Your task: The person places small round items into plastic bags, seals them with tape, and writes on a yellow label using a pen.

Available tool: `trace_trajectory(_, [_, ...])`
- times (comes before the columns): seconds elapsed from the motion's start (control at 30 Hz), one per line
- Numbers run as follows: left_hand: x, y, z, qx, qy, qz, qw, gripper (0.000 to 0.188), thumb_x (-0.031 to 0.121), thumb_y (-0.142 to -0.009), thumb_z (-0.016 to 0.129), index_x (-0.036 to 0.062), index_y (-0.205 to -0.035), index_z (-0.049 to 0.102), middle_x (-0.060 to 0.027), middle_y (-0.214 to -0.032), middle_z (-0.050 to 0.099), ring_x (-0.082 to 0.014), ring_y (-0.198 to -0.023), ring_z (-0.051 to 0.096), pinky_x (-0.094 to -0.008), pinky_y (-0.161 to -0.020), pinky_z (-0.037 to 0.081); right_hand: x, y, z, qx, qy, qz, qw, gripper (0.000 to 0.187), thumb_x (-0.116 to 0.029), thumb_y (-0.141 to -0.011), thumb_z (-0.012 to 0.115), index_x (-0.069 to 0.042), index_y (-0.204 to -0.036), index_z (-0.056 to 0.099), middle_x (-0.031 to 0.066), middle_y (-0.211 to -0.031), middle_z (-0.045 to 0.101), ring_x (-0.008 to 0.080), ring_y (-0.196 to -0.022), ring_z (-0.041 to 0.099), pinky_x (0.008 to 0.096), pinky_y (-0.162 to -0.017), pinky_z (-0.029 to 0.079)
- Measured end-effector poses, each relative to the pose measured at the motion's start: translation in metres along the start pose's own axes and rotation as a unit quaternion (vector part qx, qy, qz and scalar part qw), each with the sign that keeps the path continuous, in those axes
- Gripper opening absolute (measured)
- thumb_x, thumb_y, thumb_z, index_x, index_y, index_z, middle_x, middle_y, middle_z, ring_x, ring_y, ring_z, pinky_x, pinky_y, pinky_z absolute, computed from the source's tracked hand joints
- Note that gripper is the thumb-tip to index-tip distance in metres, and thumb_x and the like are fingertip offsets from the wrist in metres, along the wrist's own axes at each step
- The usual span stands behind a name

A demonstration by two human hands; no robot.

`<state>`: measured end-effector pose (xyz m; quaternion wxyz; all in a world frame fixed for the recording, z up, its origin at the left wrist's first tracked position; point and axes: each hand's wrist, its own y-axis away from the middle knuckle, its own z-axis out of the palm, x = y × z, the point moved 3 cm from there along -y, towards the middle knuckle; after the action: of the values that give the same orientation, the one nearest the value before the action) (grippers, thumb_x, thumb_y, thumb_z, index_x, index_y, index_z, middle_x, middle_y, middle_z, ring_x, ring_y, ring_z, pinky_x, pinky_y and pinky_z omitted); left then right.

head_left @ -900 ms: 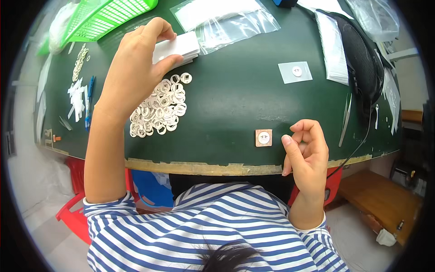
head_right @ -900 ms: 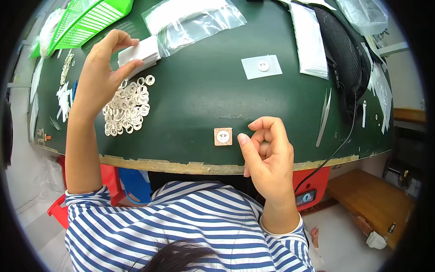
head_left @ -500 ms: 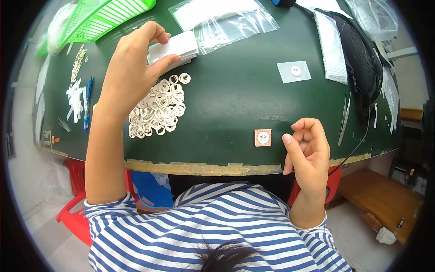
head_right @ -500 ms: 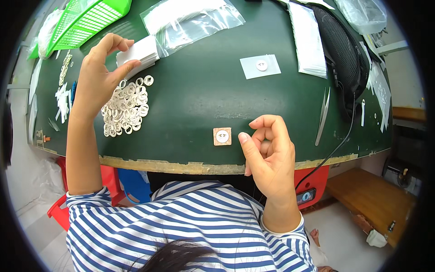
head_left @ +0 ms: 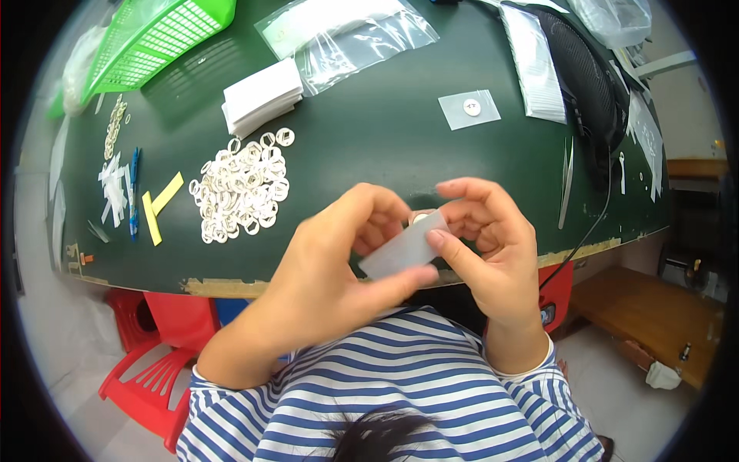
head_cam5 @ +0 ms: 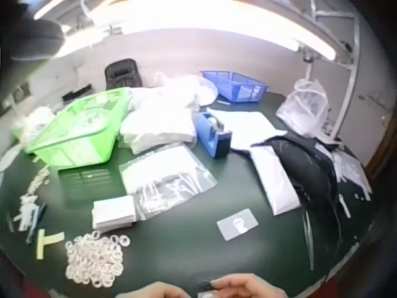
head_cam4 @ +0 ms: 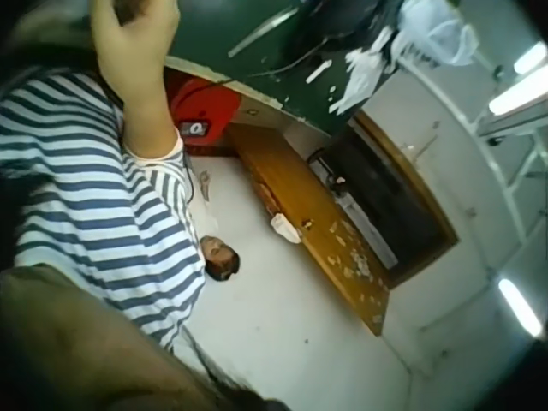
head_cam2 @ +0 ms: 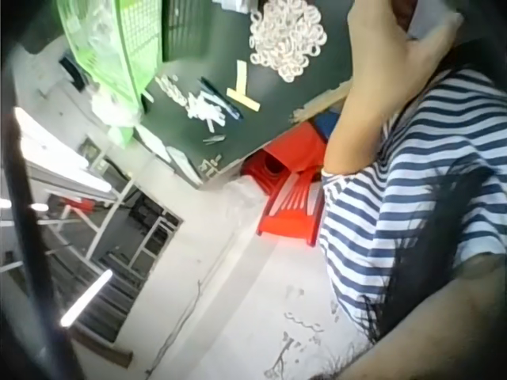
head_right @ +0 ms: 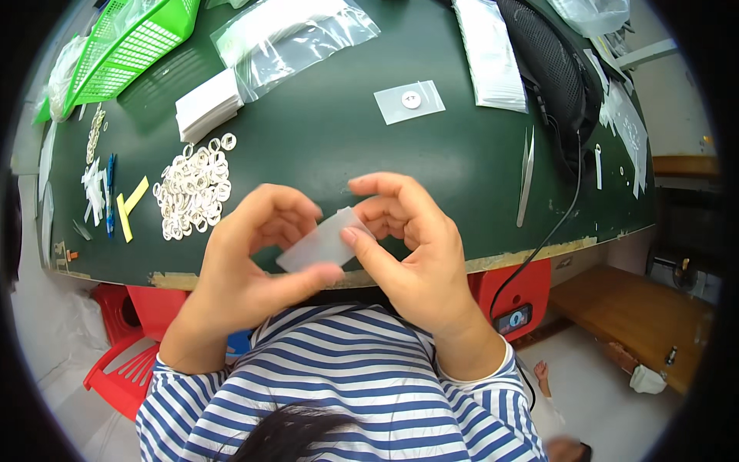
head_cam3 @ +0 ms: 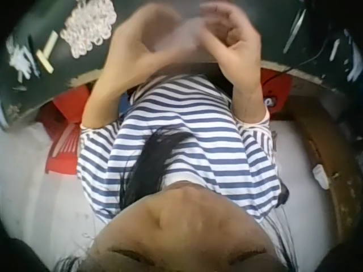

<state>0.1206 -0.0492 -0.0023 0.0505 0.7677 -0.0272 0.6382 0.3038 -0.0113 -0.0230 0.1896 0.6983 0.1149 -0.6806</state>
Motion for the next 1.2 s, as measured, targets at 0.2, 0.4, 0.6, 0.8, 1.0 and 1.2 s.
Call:
trace_trajectory(0.2, [-0.031,0.000,0.018,-0.118,0.281,-0.164,0.938,0.014,0.006,-0.094,0.070,0.0012,-0.087,0.060,0.0006,-0.079,0.062,-0.0036,-0.071,0.058,-0.0203,-0.062,0.046,0.003,0.015,-0.004,-0.010,0.026,-0.003,1.000,0.029,0.004,-0.090,0.071,0.004,-0.118,0.068,0.0110,-0.102,0.072,0.0144,-0.089,0.070,0.0271,-0.083,0.056])
trace_trajectory(0.4, [-0.036,0.005,0.031,-0.020,0.181,-0.011,0.983,0.012,0.001,-0.092,0.064,0.0010,-0.083,0.055,0.0014,-0.076,0.056,-0.0035,-0.066,0.051,-0.0209,-0.060,0.042,-0.005,0.024,0.004,0.048,0.291,-0.154,0.943,0.024,0.000,-0.084,0.075,0.002,-0.108,0.074,0.0120,-0.100,0.068,0.0257,-0.085,0.065,0.0346,-0.076,0.053])
trace_trajectory(0.6, [-0.038,0.008,0.031,0.004,0.144,0.020,0.989,0.013,0.000,-0.091,0.062,0.0013,-0.080,0.054,0.0011,-0.074,0.054,-0.0035,-0.067,0.050,-0.0207,-0.060,0.042,-0.006,0.027,0.012,0.061,0.346,-0.224,0.909,0.021,0.001,-0.083,0.074,0.002,-0.104,0.073,0.0120,-0.094,0.066,0.0273,-0.078,0.061,0.0363,-0.068,0.050])
trace_trajectory(0.8, [-0.037,0.004,0.026,-0.067,0.396,-0.088,0.911,0.011,0.003,-0.095,0.064,0.0026,-0.099,0.054,-0.0023,-0.091,0.058,-0.0079,-0.082,0.055,-0.0252,-0.077,0.048,-0.007,0.021,0.007,0.063,0.239,-0.164,0.955,0.011,0.004,-0.083,0.072,0.001,-0.092,0.067,0.0108,-0.087,0.065,0.0231,-0.075,0.061,0.0337,-0.067,0.051])
trace_trajectory(1.0, [-0.044,0.003,0.031,-0.099,0.388,-0.002,0.916,0.015,0.009,-0.099,0.066,0.0053,-0.107,0.054,-0.0046,-0.110,0.056,-0.0111,-0.101,0.053,-0.0279,-0.092,0.043,0.000,0.023,0.008,0.024,-0.078,-0.049,0.995,0.004,0.001,-0.094,0.060,0.001,-0.097,0.061,0.0096,-0.100,0.061,0.0177,-0.097,0.061,0.0311,-0.089,0.048])
trace_trajectory(1.2, [-0.058,0.012,-0.007,-0.028,0.282,-0.052,0.958,0.015,0.012,-0.096,0.066,0.0044,-0.102,0.054,-0.0090,-0.109,0.058,-0.0140,-0.101,0.056,-0.0300,-0.090,0.045,-0.010,0.028,-0.013,-0.068,-0.372,0.083,0.922,0.016,-0.016,-0.100,0.052,0.000,-0.097,0.053,0.0186,-0.125,0.060,0.0360,-0.119,0.065,0.0459,-0.105,0.050])
